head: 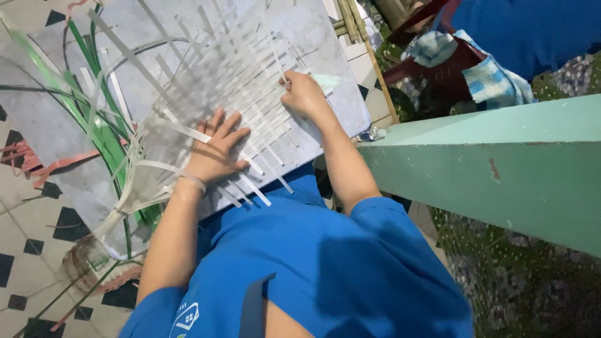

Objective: Weaving white plastic strips into a grid pattern to create a mat or bag component.

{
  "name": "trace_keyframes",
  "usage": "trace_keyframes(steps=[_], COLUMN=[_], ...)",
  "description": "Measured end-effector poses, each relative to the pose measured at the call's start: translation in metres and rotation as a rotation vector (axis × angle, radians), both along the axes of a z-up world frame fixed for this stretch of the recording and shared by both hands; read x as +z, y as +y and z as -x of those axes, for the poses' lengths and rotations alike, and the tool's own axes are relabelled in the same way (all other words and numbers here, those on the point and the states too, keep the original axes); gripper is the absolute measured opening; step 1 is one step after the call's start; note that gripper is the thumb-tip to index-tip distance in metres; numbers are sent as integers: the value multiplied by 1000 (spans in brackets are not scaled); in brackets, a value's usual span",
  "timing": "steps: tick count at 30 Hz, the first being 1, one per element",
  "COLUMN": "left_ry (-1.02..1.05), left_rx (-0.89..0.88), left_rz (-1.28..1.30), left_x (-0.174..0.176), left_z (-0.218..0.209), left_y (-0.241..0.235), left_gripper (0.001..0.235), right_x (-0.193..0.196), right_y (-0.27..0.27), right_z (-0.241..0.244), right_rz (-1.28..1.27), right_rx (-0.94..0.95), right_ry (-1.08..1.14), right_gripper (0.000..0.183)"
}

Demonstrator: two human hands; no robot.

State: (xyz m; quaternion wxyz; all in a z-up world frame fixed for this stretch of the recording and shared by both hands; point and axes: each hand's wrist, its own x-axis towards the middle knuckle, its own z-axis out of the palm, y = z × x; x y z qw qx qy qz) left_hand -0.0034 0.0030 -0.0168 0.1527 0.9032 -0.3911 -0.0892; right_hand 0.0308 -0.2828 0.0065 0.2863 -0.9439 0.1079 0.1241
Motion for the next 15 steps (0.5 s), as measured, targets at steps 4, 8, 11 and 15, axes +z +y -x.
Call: trace_keyframes(steps=[4,8,11,15], left_ry=[33,67,57,57], left_rx=[-11,8,15,16], left_rz=[3,13,18,7], left_x=[-1,3,5,6], left_z=[-2,-2,-2,0], left_y=[-1,-1,-2,-2], left_gripper=[81,81,81,81], right_x=[6,9,5,11], right_y=[-1,-3,-6,-10], right_z=[5,6,4,5], right_rz=[-94,-198,-273,-297], right_rx=[5,-2,14,20], right_ry=[-66,-44,-22,4], right_gripper=[34,36,37,39])
